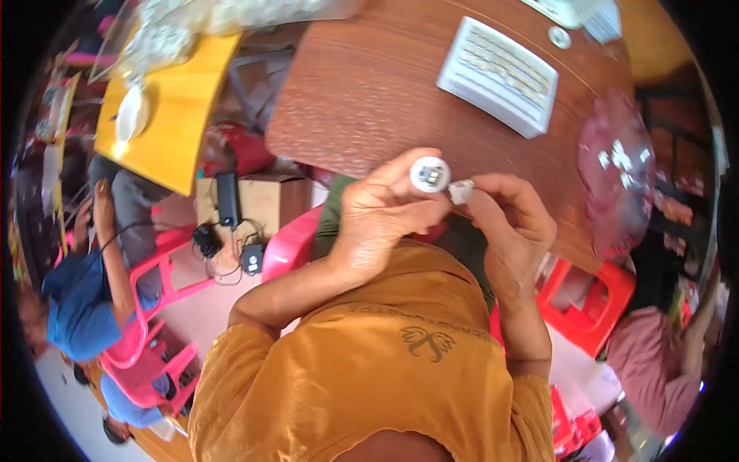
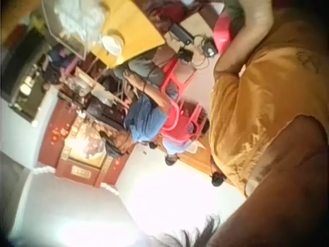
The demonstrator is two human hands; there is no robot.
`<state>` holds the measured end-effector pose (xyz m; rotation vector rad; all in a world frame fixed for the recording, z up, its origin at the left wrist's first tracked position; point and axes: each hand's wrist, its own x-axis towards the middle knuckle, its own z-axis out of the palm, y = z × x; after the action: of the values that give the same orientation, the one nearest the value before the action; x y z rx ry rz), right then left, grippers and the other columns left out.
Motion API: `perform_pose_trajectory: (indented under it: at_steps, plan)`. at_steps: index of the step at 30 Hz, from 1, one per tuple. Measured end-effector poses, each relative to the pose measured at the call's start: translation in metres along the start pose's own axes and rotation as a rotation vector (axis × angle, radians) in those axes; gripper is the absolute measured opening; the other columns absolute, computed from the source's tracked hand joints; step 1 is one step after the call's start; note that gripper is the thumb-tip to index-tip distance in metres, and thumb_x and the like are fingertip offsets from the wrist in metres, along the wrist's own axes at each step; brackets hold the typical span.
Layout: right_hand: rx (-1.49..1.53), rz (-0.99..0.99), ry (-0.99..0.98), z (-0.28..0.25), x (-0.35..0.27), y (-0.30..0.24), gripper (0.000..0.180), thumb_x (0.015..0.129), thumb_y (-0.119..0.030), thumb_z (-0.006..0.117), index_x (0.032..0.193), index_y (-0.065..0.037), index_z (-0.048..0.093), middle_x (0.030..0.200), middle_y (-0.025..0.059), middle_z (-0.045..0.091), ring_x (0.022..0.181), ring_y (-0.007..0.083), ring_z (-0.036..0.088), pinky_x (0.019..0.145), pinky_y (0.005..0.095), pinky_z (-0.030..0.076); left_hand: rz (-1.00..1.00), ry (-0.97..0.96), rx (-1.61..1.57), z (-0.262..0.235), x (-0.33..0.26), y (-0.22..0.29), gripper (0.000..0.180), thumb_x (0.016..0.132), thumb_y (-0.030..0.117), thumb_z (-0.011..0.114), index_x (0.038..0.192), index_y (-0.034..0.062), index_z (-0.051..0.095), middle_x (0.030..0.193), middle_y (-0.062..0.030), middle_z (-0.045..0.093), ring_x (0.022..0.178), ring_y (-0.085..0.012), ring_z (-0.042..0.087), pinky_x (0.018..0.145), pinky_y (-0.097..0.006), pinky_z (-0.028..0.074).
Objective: The person assembles small electronic light units by inserting button batteries and components into circular plastic casings by hand.
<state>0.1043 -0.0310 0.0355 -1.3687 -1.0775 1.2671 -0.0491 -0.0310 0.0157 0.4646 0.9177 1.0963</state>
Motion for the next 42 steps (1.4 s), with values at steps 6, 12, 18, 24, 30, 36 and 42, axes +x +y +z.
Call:
perform_pose_trajectory:
  at_steps: [6,12,18,24,30,36,42]
  plan:
    - [-0.083,-0.179,-0.006,-0.005,0.000,0.010,0.009,0.081,0.004,0.062,0.089,0.000,0.063,0.076,0.0009,0.058,0.068,0.0049,0.053,0.059,0.0192,0.042,-0.095,-0.076,0.225,-0.006,-0.002,-0.001,0.045,0.079,-0.003,0.066,0.122,-0.0003,0.053,0.090,-0.0052,0.066,0.070,-0.0068,0.058,0.057,-0.018,0.045]
    - [-0.353,-0.413,-0.020,-0.010,0.002,0.020,0.014,0.071,0.005,0.065,0.082,-0.002,0.060,0.072,0.0097,0.056,0.063,0.0253,0.054,0.054,0.0334,0.042,-0.041,-0.127,0.296,-0.003,-0.003,-0.011,0.040,0.083,-0.002,0.062,0.122,-0.0005,0.053,0.090,-0.0057,0.065,0.072,-0.0071,0.058,0.058,-0.018,0.046]
    - [-0.463,-0.500,-0.007,-0.013,-0.001,0.025,0.016,0.070,0.006,0.063,0.081,-0.002,0.057,0.072,0.0102,0.055,0.066,0.0284,0.054,0.056,0.0362,0.042,-0.082,-0.143,0.330,-0.003,-0.003,-0.013,0.038,0.085,-0.002,0.059,0.123,-0.0012,0.052,0.091,-0.0082,0.065,0.070,-0.0074,0.058,0.058,-0.018,0.047]
    - [-0.470,-0.554,0.011,-0.014,-0.001,0.025,0.016,0.069,0.006,0.064,0.081,-0.001,0.056,0.073,0.0113,0.054,0.066,0.0288,0.053,0.055,0.0369,0.042,-0.098,-0.124,0.304,0.000,-0.002,-0.015,0.038,0.085,-0.003,0.058,0.123,-0.0018,0.051,0.090,-0.0092,0.065,0.069,-0.0083,0.058,0.057,-0.018,0.047]
    - [-0.589,-0.710,0.016,-0.014,-0.001,0.029,0.020,0.068,0.004,0.064,0.086,-0.001,0.056,0.077,0.0109,0.054,0.067,0.0286,0.052,0.056,0.0375,0.043,-0.099,-0.106,0.308,0.004,-0.001,-0.013,0.039,0.085,-0.003,0.058,0.123,-0.0031,0.051,0.090,-0.0100,0.065,0.069,-0.0086,0.058,0.057,-0.018,0.047]
    - [-0.549,-0.722,-0.028,-0.015,-0.001,0.032,0.024,0.066,0.000,0.065,0.087,-0.001,0.056,0.078,0.0112,0.054,0.068,0.0285,0.052,0.056,0.0368,0.044,-0.138,-0.126,0.270,0.002,0.001,-0.015,0.038,0.086,-0.003,0.058,0.123,-0.0036,0.051,0.088,-0.0099,0.064,0.067,-0.0087,0.059,0.056,-0.018,0.047]
    - [-0.600,-0.673,-0.013,-0.015,-0.003,0.027,0.018,0.070,0.005,0.066,0.086,0.000,0.059,0.081,0.0122,0.057,0.070,0.0274,0.055,0.058,0.0341,0.044,-0.147,-0.121,0.284,0.003,0.002,-0.015,0.038,0.085,-0.005,0.056,0.122,-0.0035,0.051,0.088,-0.0102,0.064,0.067,-0.0089,0.059,0.055,-0.018,0.047]
